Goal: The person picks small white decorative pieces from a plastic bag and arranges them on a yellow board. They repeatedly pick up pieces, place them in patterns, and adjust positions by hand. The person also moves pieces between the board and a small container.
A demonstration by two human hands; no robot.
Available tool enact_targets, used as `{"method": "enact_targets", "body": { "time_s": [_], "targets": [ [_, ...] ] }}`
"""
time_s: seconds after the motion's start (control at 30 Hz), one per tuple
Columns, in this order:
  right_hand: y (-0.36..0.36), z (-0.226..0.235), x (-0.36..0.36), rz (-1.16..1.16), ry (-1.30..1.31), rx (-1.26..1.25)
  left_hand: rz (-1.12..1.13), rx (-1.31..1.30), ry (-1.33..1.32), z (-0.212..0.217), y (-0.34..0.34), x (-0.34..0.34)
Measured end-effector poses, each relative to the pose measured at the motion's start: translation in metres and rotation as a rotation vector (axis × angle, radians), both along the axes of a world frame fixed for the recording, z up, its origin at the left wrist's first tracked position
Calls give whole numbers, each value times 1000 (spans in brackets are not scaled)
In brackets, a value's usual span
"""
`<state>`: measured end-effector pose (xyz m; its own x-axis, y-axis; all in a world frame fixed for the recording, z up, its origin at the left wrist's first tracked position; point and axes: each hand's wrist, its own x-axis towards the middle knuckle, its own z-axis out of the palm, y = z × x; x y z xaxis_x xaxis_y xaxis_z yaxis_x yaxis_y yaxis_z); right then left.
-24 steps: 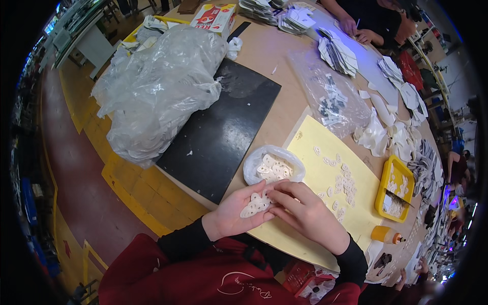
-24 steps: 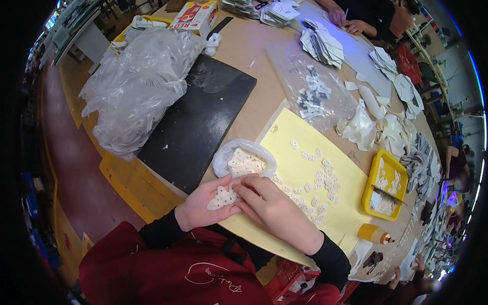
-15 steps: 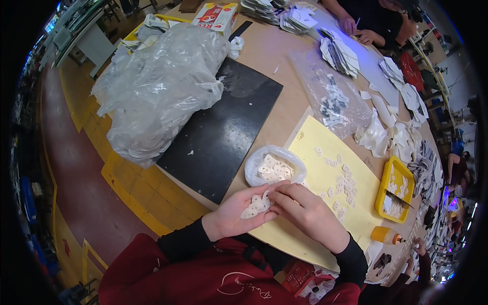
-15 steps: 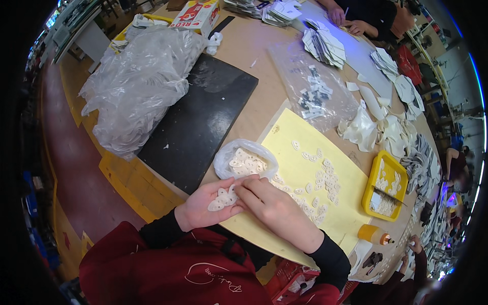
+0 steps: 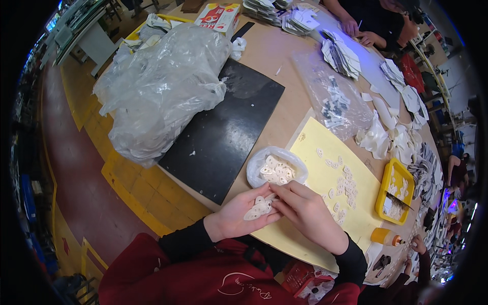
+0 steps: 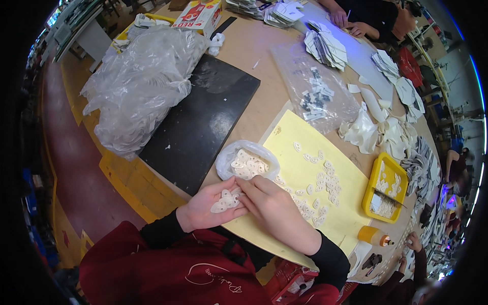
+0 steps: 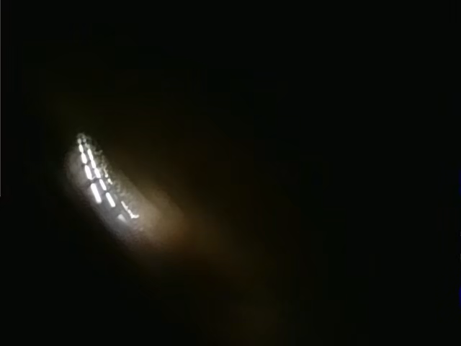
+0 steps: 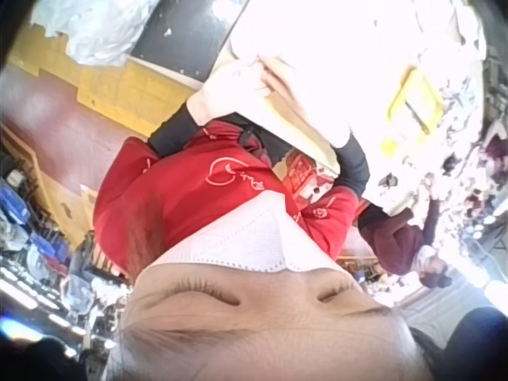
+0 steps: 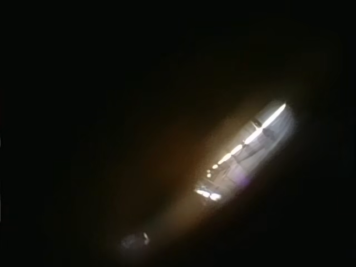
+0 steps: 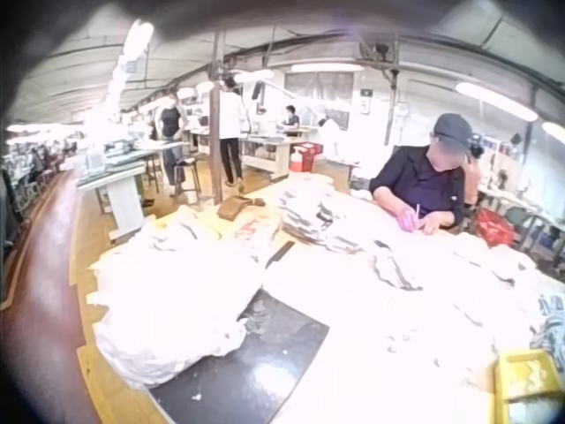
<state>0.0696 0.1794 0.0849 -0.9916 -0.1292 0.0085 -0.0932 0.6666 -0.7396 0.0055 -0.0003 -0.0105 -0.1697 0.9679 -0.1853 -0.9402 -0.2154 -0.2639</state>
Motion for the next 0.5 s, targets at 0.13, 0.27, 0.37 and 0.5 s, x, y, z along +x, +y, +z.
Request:
{"method": "enact_targets", "body": {
  "time_s": [0.13, 0.27, 0.37, 0.5],
  "targets": [
    [-1, -3, -1, -26, -4, -21, -27, -24, 50, 5, 0, -2],
    [-2, -3, -3, -93, 62, -127, -61, -237, 168, 32, 3, -9],
    [4, 4, -12, -184, 54, -99, -72, -391, 38, 43, 4, -13],
    [14, -3, -29, -170, 69, -18, -53, -194, 170, 31, -3, -9]
  ]
}}
